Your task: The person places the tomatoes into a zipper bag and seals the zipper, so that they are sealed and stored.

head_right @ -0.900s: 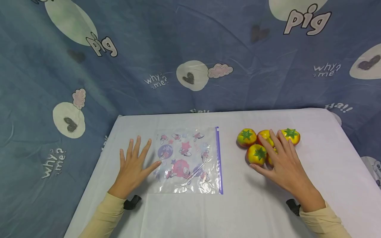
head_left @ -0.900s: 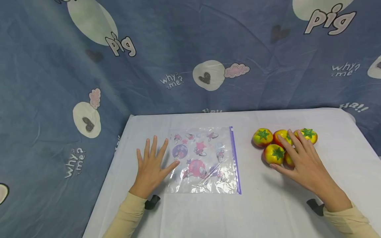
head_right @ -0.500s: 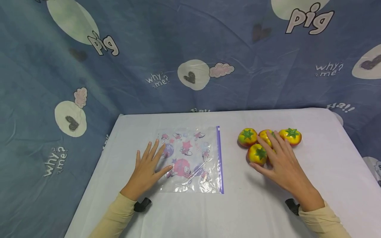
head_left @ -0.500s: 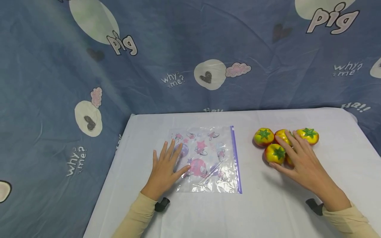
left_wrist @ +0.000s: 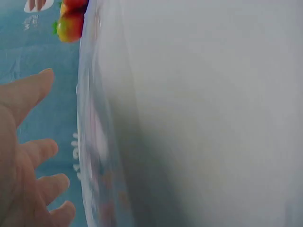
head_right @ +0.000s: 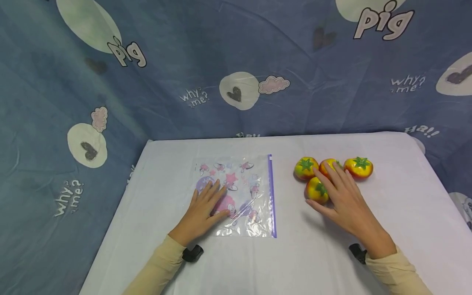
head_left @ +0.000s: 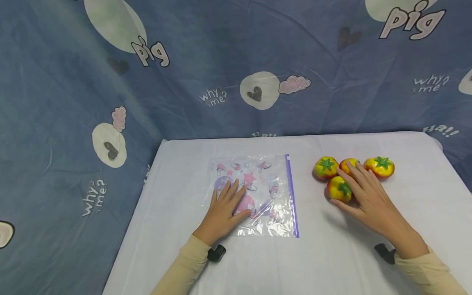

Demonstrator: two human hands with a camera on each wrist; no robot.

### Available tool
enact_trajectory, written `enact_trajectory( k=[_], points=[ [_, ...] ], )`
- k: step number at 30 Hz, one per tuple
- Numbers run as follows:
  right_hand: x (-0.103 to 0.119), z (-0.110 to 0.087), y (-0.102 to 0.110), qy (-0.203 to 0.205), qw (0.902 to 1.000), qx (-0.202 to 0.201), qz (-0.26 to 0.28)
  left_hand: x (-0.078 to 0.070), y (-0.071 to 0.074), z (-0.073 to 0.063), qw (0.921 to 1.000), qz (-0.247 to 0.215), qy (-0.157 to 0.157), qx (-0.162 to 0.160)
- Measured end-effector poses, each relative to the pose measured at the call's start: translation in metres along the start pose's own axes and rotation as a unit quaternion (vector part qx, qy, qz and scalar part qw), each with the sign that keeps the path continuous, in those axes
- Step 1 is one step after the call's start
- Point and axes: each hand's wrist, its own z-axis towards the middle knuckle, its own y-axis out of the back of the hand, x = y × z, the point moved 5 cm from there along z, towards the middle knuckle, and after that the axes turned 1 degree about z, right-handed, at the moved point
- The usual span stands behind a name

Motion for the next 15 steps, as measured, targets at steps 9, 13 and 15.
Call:
enact_trajectory(
  k=[9,13,15],
  points=[
    [0.002,0.001,-0.002,-0.007,0.9999,0.011,-0.007,-0.027,-0.017,0.012,0.9981,-0.014,-0.036,0.049],
    [0.003,0.000,-0.003,-0.008,0.9998,0.017,-0.009,-0.032,-0.023,0.015,0.9969,-0.021,-0.036,0.067],
    [0.003,-0.001,-0.004,-0.005,0.9998,0.017,-0.010,-0.033,-0.025,0.015,0.9969,-0.021,-0.039,0.065]
  ],
)
